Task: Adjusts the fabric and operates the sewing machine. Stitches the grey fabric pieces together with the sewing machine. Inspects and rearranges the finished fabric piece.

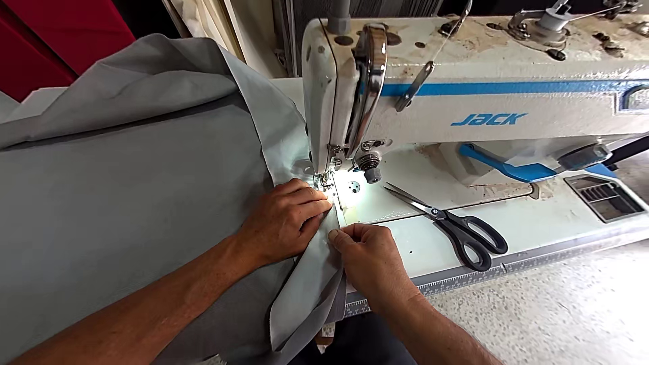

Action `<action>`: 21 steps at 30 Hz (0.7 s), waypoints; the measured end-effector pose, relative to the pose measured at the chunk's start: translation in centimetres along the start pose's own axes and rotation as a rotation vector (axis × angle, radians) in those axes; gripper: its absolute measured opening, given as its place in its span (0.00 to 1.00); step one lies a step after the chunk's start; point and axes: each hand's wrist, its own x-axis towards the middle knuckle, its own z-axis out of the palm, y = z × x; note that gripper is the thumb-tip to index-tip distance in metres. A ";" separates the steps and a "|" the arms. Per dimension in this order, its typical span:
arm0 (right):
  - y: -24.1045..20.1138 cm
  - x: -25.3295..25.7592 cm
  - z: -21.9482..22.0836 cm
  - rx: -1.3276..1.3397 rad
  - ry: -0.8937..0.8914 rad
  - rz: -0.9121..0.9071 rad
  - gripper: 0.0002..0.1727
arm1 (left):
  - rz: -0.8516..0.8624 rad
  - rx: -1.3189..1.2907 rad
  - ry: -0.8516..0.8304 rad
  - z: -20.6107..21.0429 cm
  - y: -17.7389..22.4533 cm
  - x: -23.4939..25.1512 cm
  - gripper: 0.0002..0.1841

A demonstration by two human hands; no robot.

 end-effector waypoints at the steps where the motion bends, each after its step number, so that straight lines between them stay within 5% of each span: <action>1: -0.1 0.0 0.0 -0.006 0.000 0.004 0.15 | 0.005 0.008 -0.006 -0.1 -0.1 0.1 0.17; 21: -1.2 1.3 0.3 0.069 -0.013 0.062 0.17 | 0.013 0.101 -0.043 -0.5 -1.2 0.7 0.20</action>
